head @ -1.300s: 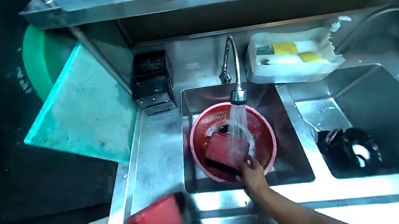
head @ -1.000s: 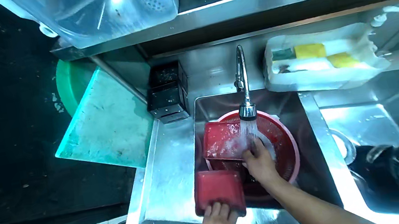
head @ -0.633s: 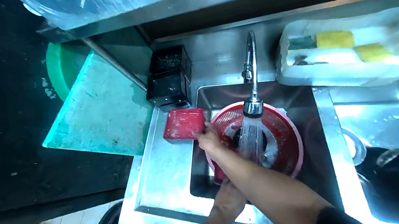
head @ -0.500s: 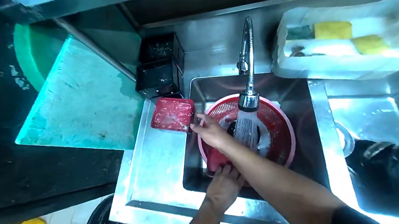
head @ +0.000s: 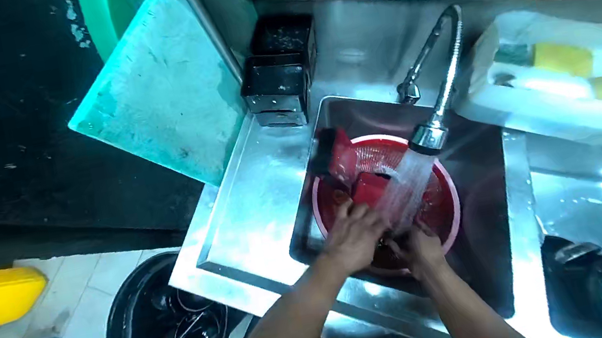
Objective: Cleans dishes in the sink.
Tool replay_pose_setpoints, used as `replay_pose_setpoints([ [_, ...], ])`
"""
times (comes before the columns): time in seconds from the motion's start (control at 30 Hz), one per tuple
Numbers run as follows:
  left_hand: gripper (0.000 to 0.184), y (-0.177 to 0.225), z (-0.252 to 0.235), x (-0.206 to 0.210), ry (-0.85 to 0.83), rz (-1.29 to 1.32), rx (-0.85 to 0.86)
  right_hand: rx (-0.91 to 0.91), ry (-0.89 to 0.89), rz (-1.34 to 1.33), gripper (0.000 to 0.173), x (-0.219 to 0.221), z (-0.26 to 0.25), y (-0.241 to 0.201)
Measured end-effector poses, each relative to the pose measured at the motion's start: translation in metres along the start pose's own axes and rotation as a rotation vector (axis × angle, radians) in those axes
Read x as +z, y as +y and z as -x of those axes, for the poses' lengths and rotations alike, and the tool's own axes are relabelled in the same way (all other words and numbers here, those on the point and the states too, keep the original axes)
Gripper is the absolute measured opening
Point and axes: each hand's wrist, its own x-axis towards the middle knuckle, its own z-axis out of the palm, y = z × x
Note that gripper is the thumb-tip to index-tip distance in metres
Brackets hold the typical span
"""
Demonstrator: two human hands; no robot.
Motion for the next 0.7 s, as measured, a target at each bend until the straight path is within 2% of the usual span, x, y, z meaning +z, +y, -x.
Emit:
replay_pose_setpoints([
  [0.1, 0.043, -0.044, 0.004, -0.037, 0.02, -0.006, -0.23, -0.146, 0.092, 0.164, 0.048, 0.003, -0.036, -0.007],
  [0.2, 0.039, -0.082, 0.022, -0.053, 0.059, 0.089, -0.369, -0.169, 0.091, 0.103, 0.043, 0.001, -0.05, -0.007],
  [0.3, 0.035, -0.095, 0.026, -0.026, 0.199, 0.175, -0.399, -0.097, 0.072, 0.036, 0.038, 0.0, -0.037, 0.006],
  [0.4, 0.031, -0.087, -0.003, 0.006, 0.342, 0.112, -0.375, 0.074, 0.064, -0.065, 0.037, 0.004, -0.007, 0.017],
  [0.53, 0.034, -0.076, -0.07, 0.033, 0.223, 0.225, -0.339, 0.158, 0.069, -0.026, 0.034, -0.009, 0.025, 0.027],
  [0.6, 0.038, -0.08, -0.109, 0.042, 0.147, 0.243, -0.344, 0.141, 0.04, 0.092, 0.041, -0.02, 0.028, 0.026],
  [0.7, 0.053, -0.074, -0.162, 0.031, -0.093, 0.139, -0.224, 0.14, -0.033, 0.274, 0.05, -0.034, 0.027, 0.027],
])
